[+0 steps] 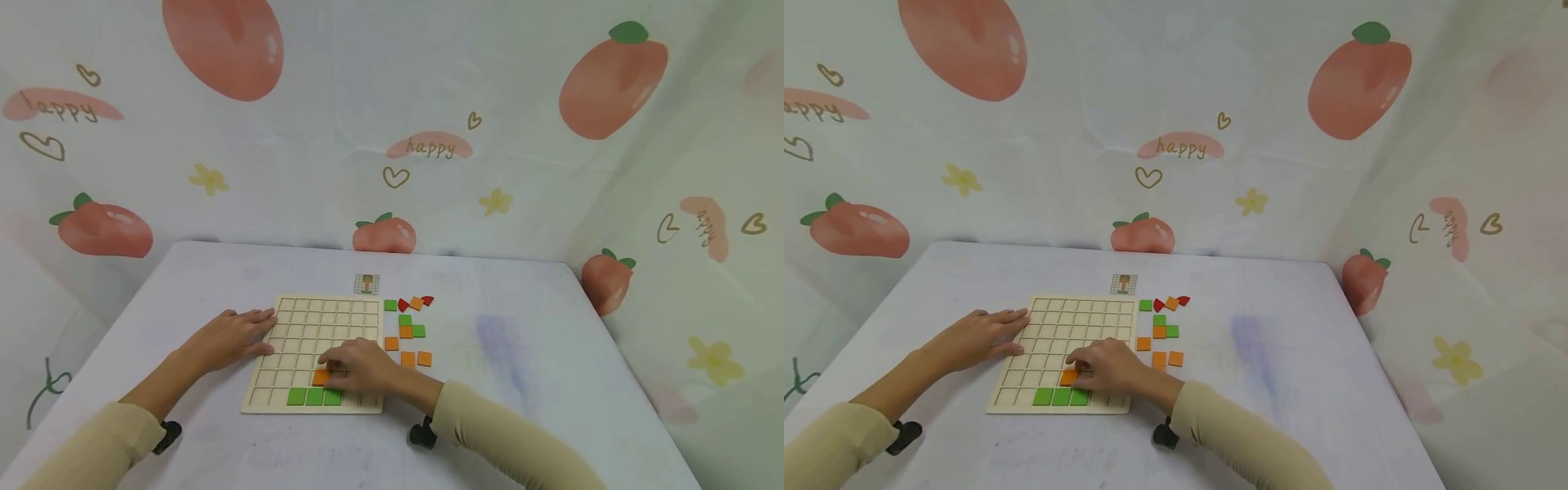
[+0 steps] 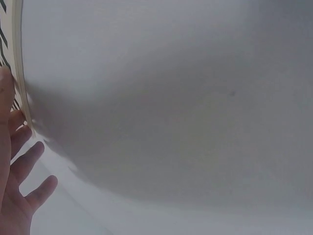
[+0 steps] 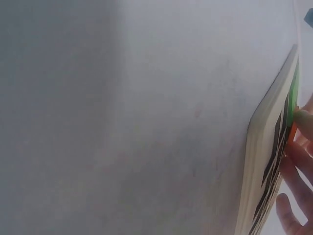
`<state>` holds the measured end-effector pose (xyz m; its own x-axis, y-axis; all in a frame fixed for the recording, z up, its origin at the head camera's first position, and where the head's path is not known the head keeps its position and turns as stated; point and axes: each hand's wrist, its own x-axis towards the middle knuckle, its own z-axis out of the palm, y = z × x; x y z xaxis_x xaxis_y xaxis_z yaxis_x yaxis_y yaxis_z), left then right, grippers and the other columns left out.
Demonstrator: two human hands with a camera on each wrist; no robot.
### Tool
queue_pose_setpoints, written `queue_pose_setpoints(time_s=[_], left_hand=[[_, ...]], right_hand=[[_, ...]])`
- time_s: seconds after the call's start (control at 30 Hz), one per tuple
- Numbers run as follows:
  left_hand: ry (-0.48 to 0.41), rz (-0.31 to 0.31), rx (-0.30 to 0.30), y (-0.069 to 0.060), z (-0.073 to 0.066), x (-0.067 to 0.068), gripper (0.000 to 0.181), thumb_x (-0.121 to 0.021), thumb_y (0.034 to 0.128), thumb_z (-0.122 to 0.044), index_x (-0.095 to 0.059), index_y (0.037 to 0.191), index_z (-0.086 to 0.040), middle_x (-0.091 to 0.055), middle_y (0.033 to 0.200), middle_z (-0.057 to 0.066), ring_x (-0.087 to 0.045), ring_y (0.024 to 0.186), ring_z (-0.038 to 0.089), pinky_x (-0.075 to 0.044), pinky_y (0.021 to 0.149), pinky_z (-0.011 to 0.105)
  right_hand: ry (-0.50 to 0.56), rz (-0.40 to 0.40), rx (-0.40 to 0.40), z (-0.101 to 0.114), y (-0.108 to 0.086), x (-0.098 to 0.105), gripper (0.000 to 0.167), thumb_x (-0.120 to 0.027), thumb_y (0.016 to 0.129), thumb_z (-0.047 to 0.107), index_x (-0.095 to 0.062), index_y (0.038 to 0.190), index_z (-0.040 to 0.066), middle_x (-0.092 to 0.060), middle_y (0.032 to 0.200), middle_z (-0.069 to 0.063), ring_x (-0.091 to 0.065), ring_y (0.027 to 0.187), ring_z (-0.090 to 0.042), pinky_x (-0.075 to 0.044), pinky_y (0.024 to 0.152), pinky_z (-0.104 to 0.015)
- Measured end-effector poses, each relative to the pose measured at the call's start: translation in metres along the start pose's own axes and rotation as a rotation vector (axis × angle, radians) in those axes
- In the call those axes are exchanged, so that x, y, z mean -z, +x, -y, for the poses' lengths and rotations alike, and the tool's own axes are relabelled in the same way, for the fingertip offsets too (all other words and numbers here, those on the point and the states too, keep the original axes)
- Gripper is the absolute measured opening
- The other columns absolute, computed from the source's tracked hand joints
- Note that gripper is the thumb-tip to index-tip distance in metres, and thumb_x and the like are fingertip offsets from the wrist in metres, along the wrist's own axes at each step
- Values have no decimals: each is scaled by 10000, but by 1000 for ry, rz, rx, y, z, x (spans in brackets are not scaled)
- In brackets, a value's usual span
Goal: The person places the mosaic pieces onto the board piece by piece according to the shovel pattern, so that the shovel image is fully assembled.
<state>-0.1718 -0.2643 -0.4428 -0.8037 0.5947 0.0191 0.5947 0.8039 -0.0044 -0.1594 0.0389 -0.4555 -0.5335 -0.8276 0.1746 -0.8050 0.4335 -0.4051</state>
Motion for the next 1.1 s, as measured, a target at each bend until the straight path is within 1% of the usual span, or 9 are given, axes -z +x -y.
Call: queue_pose_setpoints(time_s=[0.1, 0.4, 0.57, 0.7, 0.87, 0.97, 1.1], left_hand=[[1, 4, -1, 0, 0, 0, 632, -690, 902, -447, -610, 1332, 9, -582, 1380, 190, -591, 1221, 357, -492, 893, 552], [-8, -15, -12, 0, 0, 3, 628, -675, 914, -451, -608, 1333, 12, -582, 1381, 188, -593, 1222, 349, -495, 879, 541], [-6, -19, -10, 0, 0, 2, 633, -684, 908, -452, -609, 1331, 13, -582, 1382, 187, -594, 1221, 349, -497, 880, 536], [-2, -22, -14, 0, -1, 2, 638, -694, 901, -451, -610, 1328, 15, -584, 1378, 191, -594, 1220, 350, -498, 880, 536], [3, -6, -13, 1, -1, 1, 632, -697, 901, -437, -607, 1331, 17, -581, 1380, 193, -589, 1227, 350, -495, 886, 546], [7, 4, -11, 1, 0, 1, 632, -686, 907, -441, -605, 1331, 20, -579, 1382, 195, -585, 1230, 352, -493, 883, 550], [5, 6, -13, 0, 1, 0, 637, -680, 909, -441, -597, 1339, 21, -574, 1387, 198, -585, 1230, 352, -491, 884, 549]], right_hand=[[-14, -6, 4, 2, 2, -1, 306, -775, 882, 267, -725, 1158, 144, -727, 971, 95, -605, 844, 24, -391, 788, -85], [-14, -13, 0, 6, 5, 0, 303, -784, 877, 259, -732, 1153, 144, -737, 998, 98, -601, 846, 60, -389, 790, -64], [-1, 0, -22, 6, 0, 5, 277, -751, 890, 215, -730, 1157, 144, -734, 991, 100, -604, 856, 41, -397, 795, -79], [48, 26, -75, 3, -13, 15, 294, -739, 889, 189, -719, 1177, 133, -730, 998, 89, -634, 901, 16, -425, 824, -109], [46, 47, -173, -8, -36, 29, 337, -756, 879, 223, -712, 1203, 141, -725, 1015, 100, -634, 934, -14, -463, 843, -178], [44, 30, -223, -17, -51, 40, 360, -773, 869, 226, -709, 1212, 134, -727, 1038, 81, -634, 955, -51, -487, 846, -222], [36, -14, -239, -33, -71, 52, 370, -790, 858, 202, -705, 1205, 104, -732, 1050, 42, -645, 958, -90, -508, 853, -285]])
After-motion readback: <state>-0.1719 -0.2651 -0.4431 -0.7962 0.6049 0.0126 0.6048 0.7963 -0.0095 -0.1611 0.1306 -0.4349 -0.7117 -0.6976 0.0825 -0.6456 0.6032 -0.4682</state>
